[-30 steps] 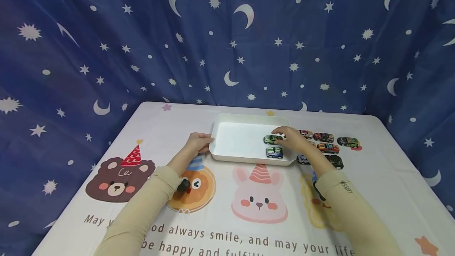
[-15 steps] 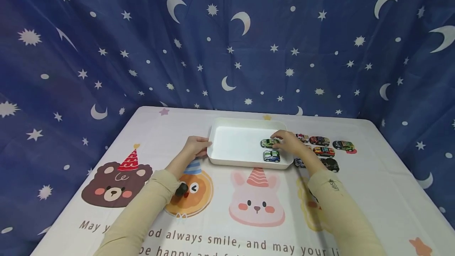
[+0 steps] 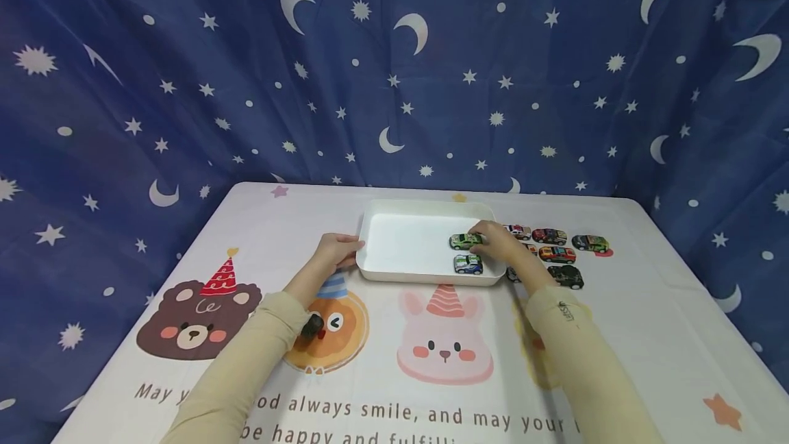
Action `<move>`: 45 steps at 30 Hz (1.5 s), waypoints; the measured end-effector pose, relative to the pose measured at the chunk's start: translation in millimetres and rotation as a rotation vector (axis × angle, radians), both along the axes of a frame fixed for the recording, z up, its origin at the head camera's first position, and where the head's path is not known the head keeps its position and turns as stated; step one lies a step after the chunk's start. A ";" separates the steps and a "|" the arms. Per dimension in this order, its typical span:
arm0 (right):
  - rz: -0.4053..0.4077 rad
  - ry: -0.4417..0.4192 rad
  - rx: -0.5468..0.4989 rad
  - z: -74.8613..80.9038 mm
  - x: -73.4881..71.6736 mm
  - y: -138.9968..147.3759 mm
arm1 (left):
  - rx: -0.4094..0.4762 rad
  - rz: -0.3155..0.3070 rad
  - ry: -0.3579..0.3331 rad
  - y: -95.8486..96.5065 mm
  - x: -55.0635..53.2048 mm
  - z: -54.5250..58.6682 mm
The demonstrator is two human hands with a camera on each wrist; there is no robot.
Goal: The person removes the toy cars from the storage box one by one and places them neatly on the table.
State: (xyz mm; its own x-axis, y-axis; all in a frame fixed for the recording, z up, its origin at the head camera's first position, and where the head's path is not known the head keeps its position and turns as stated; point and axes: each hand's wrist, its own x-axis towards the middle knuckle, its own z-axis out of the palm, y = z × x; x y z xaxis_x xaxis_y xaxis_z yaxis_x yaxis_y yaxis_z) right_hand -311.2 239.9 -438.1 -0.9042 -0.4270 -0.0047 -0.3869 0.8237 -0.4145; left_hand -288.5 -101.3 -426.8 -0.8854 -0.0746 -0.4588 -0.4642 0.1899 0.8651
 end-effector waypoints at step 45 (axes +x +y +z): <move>0.001 0.094 -0.202 36.0 39.9 19.5 | -0.028 -0.013 -0.028 -0.7 -2.3 -1.0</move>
